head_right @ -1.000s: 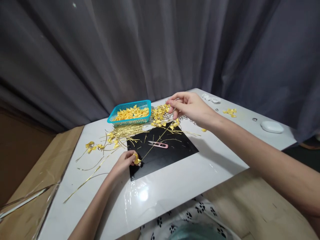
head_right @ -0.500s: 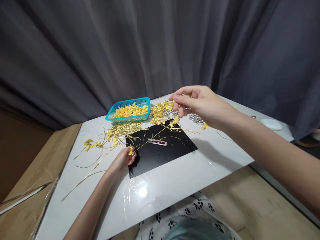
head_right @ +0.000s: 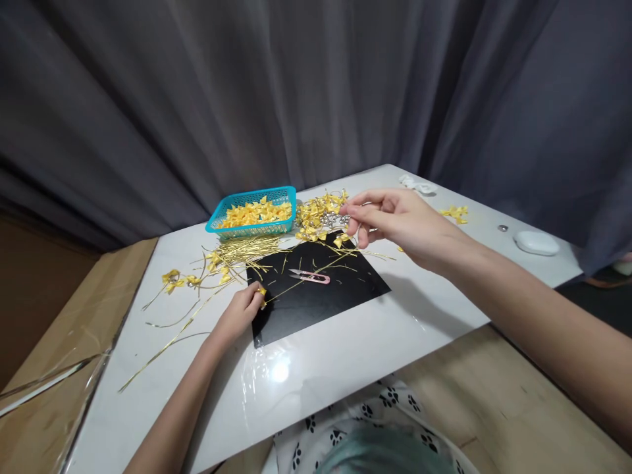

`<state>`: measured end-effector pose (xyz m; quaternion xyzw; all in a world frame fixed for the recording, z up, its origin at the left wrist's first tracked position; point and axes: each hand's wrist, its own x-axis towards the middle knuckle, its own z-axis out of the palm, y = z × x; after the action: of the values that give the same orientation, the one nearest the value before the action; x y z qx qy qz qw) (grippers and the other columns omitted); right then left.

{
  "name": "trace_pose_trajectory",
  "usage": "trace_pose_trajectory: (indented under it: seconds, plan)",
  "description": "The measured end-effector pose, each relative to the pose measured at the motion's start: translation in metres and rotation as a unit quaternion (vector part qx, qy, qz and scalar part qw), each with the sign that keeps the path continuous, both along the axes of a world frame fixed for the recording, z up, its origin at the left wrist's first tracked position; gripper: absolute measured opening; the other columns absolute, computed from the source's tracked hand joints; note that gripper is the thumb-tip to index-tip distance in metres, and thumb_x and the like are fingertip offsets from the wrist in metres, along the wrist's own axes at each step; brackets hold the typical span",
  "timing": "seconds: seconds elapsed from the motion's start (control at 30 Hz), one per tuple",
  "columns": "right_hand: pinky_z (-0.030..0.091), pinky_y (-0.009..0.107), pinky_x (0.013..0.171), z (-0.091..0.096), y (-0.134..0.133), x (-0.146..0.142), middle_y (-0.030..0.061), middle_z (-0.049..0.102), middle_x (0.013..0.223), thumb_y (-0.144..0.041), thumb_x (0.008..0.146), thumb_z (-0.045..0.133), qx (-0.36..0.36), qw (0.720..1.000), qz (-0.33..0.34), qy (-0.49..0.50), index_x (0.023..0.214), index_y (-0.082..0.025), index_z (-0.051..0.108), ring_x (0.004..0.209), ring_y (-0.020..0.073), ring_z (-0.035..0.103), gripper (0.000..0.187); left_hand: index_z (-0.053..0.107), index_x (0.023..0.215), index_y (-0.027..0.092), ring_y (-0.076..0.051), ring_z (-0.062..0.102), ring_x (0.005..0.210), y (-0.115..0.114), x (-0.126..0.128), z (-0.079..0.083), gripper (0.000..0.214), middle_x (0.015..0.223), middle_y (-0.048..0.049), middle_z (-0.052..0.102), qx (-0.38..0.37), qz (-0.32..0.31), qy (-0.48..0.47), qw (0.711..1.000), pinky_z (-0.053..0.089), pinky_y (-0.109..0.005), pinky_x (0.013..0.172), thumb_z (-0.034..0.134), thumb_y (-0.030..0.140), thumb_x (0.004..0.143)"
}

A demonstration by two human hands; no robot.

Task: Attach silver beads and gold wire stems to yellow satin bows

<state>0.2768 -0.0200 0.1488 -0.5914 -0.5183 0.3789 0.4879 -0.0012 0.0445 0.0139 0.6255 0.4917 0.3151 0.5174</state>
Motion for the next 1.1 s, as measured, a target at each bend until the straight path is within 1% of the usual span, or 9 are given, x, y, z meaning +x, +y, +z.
trace_pose_trajectory:
  seconds: [0.17, 0.3, 0.37, 0.47, 0.63, 0.7, 0.8, 0.97, 1.1]
  plan:
    - [0.043, 0.026, 0.048, -0.009, -0.008, -0.006, 0.0023, 0.059, 0.063, -0.043, 0.074, 0.067, -0.021, 1.0, 0.007, -0.01, 0.082, -0.017, 0.064, 0.043, 0.0066, 0.043, 0.027, 0.053, 0.076, 0.019, -0.009, 0.036, 0.042, 0.004, 0.003, -0.003, 0.013, 0.05, 0.0078, 0.039, -0.046, -0.002, -0.048, 0.998, 0.03, -0.022, 0.046, 0.056, 0.032, 0.076]
    - [0.035, 0.023, 0.041, -0.014, -0.018, -0.019, 0.0015, 0.058, 0.062, -0.047, 0.075, 0.063, -0.082, 0.993, 0.082, -0.035, 0.085, -0.017, 0.061, 0.041, 0.0061, 0.044, 0.031, 0.051, 0.089, 0.02, -0.008, 0.046, 0.045, 0.004, 0.005, 0.0, 0.035, 0.053, 0.0087, 0.046, -0.064, 0.015, -0.083, 0.994, 0.036, -0.02, 0.047, 0.069, 0.041, 0.067]
    - [0.029, 0.021, 0.038, -0.012, -0.023, -0.022, 0.0015, 0.058, 0.064, -0.049, 0.076, 0.062, -0.104, 0.987, 0.112, -0.048, 0.087, -0.017, 0.061, 0.043, 0.0064, 0.047, 0.034, 0.051, 0.088, 0.02, -0.008, 0.05, 0.046, 0.005, 0.004, 0.001, 0.04, 0.054, 0.0083, 0.05, -0.075, 0.016, -0.096, 0.992, 0.039, -0.02, 0.048, 0.072, 0.044, 0.064]
    - [0.024, 0.02, 0.037, -0.002, -0.027, -0.021, 0.0008, 0.056, 0.063, -0.049, 0.078, 0.061, -0.096, 0.987, 0.116, -0.053, 0.09, -0.017, 0.061, 0.044, 0.0058, 0.048, 0.034, 0.054, 0.084, 0.018, -0.01, 0.059, 0.053, 0.008, 0.0, -0.001, 0.043, 0.057, 0.0052, 0.058, -0.096, 0.005, -0.111, 0.989, 0.044, -0.02, 0.054, 0.077, 0.043, 0.059]
    - [0.024, 0.022, 0.037, 0.012, -0.028, -0.01, -0.0005, 0.054, 0.059, -0.047, 0.077, 0.063, -0.045, 0.994, 0.095, -0.037, 0.087, -0.018, 0.063, 0.041, 0.0045, 0.041, 0.03, 0.062, 0.084, 0.015, -0.016, 0.067, 0.07, 0.013, -0.007, -0.005, 0.046, 0.072, -0.0033, 0.069, -0.119, -0.023, -0.124, 0.985, 0.05, -0.026, 0.068, 0.085, 0.031, 0.047]
    - [0.024, 0.022, 0.037, 0.013, -0.029, -0.007, -0.0007, 0.054, 0.059, -0.046, 0.076, 0.064, -0.036, 0.995, 0.09, -0.039, 0.086, -0.019, 0.063, 0.04, 0.0045, 0.039, 0.03, 0.064, 0.081, 0.014, -0.016, 0.066, 0.07, 0.014, -0.007, -0.007, 0.044, 0.073, -0.0043, 0.07, -0.116, -0.025, -0.12, 0.986, 0.051, -0.028, 0.07, 0.086, 0.025, 0.045]
    - [0.025, 0.022, 0.037, 0.011, -0.031, -0.008, -0.0013, 0.053, 0.058, -0.046, 0.077, 0.063, -0.034, 0.994, 0.095, -0.039, 0.086, -0.019, 0.064, 0.041, 0.0043, 0.039, 0.028, 0.066, 0.073, 0.013, -0.013, 0.063, 0.063, 0.014, -0.004, -0.011, 0.033, 0.065, -0.0017, 0.067, -0.088, -0.009, -0.107, 0.99, 0.049, -0.025, 0.067, 0.085, 0.02, 0.047]
    - [0.025, 0.021, 0.036, 0.013, -0.032, -0.011, -0.0008, 0.054, 0.06, -0.045, 0.08, 0.061, -0.029, 0.993, 0.099, -0.064, 0.088, -0.019, 0.063, 0.042, 0.0035, 0.042, 0.027, 0.07, 0.073, 0.013, -0.013, 0.058, 0.058, 0.012, -0.002, -0.016, 0.022, 0.064, -0.0018, 0.066, -0.044, 0.004, -0.073, 0.996, 0.043, -0.024, 0.058, 0.079, 0.023, 0.055]
    - [0.027, 0.02, 0.037, 0.019, -0.029, -0.007, -0.0005, 0.054, 0.061, -0.04, 0.081, 0.062, 0.011, 0.996, 0.055, -0.068, 0.089, -0.017, 0.063, 0.043, 0.0023, 0.044, 0.025, 0.071, 0.069, 0.013, -0.014, 0.058, 0.061, 0.011, -0.003, -0.013, 0.017, 0.066, -0.0041, 0.067, -0.036, -0.004, -0.053, 0.998, 0.041, -0.024, 0.057, 0.078, 0.025, 0.058]
